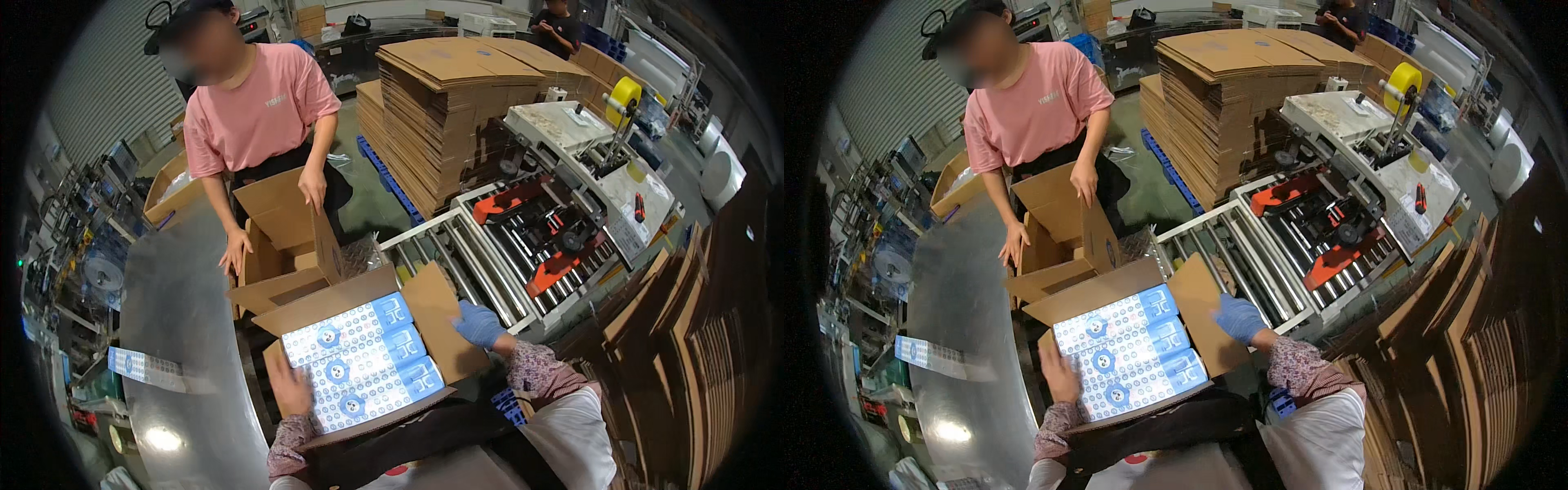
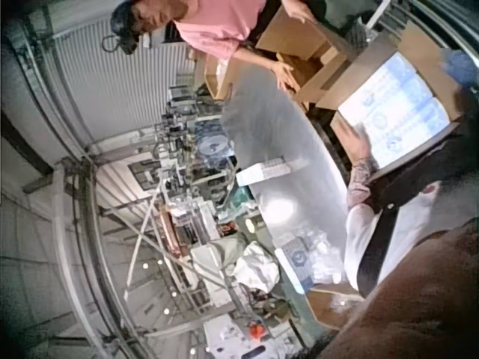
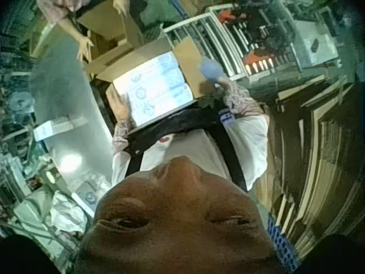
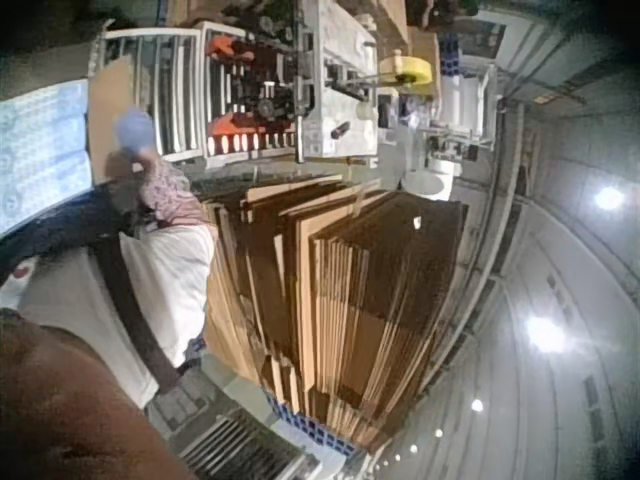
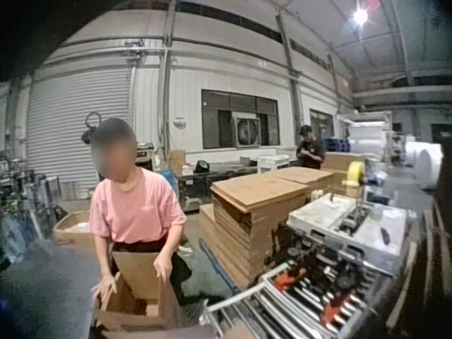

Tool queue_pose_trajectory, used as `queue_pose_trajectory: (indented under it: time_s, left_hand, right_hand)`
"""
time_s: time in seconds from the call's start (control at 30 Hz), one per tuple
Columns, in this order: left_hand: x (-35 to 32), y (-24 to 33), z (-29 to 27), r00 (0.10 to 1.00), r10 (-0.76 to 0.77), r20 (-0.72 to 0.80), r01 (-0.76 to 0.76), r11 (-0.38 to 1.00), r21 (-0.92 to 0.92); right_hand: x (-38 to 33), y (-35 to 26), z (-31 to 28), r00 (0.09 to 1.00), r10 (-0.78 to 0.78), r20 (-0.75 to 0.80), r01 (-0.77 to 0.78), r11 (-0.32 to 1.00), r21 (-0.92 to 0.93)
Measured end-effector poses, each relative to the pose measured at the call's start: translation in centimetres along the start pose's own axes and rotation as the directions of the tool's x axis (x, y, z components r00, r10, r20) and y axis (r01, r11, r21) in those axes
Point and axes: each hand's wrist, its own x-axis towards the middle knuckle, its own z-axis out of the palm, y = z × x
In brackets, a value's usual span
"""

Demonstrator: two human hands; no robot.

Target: The person places items into cardboard boxes and feeds the boxes into a taping machine.

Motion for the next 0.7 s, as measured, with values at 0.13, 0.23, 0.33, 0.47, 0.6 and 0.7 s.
queue_pose_trajectory:
  time_s: [0.13, 0.23, 0.33, 0.47, 0.6, 0.7]
  left_hand:
    - [-1.2, -13.4, 2.8, 0.883, -0.457, 0.105, 0.464, 0.884, -0.061]
    - [2.2, -3.5, -6.3, 0.797, -0.524, 0.301, 0.601, 0.74, -0.303]
    - [1.4, 7.0, -12.3, 0.875, 0.139, 0.463, 0.057, 0.921, -0.385]
    - [-2.1, 10.6, -6.8, 0.156, 0.422, 0.893, -0.45, 0.835, -0.316]
    - [6.0, 8.8, -6.2, 0.273, 0.369, 0.888, -0.323, 0.905, -0.277]
    - [5.5, 4.6, -2.0, 0.728, 0.307, 0.613, -0.504, 0.846, 0.174]
  right_hand:
    - [1.4, 3.7, -2.3, 0.985, -0.139, 0.103, 0.153, 0.977, -0.148]
    - [0.9, 4.6, -4.8, 0.983, -0.166, 0.077, 0.177, 0.971, -0.159]
    - [1.4, 0.6, -4.9, 0.947, -0.285, 0.151, 0.283, 0.959, 0.034]
    - [3.5, -4.2, 8.1, 0.777, -0.618, 0.117, 0.592, 0.781, 0.198]
    - [8.3, -8.8, 8.5, 0.558, -0.582, 0.592, 0.691, 0.721, 0.057]
    - [11.3, -12.7, 3.2, 0.628, -0.691, 0.357, 0.732, 0.68, 0.028]
